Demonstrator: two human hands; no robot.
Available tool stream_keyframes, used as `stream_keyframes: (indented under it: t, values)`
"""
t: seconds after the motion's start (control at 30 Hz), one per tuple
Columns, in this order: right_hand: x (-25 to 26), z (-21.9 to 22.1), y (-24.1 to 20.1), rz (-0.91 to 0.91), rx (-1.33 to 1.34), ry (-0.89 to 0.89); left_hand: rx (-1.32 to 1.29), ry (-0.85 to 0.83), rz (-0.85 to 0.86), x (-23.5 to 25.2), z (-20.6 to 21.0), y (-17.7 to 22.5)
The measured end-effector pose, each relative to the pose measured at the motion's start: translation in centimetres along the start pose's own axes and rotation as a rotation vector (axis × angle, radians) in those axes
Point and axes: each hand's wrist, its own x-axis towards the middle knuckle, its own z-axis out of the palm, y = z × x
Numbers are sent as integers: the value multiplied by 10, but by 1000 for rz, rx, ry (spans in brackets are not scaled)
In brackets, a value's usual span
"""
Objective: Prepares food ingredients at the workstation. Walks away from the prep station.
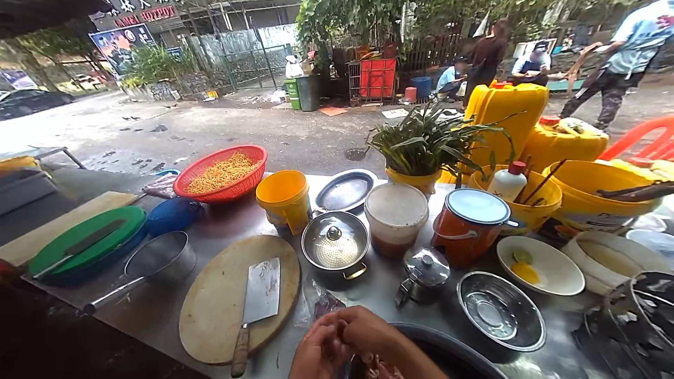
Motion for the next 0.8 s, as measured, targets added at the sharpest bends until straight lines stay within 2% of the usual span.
stream_keyframes:
  t: [0.1,0.2,0.27,0.33,0.47,0.6,0.67,0.7,0.73,0.8]
  values:
    - [-40,-24,19,25,180,182,-78,-25,-12,-2,3,-1]
    - [-55,-27,78,247,-173,262,-124,-14,-29,2,-3,-4]
    - [-52,-8,106,297,-328,298,-111,-14,-34,4,-3,-3]
    - [-44,19,115,263,-393,367,-85,-19,-38,4,-1,-1]
    - [-44,63,125,304,-690,267,-86,-16,-44,6,2,0]
    - [-62,73,167,101,-761,444,-87,-24,-49,7,2,-2]
    - [-67,68,177,98,-642,500,-74,-30,-55,7,1,-3]
    - [-67,63,174,155,-478,516,-58,-32,-58,6,2,-3]
    - [-65,55,166,237,-230,534,-32,-41,-60,5,4,-2]
    - [-61,44,146,319,446,566,48,-87,-61,1,4,-3]
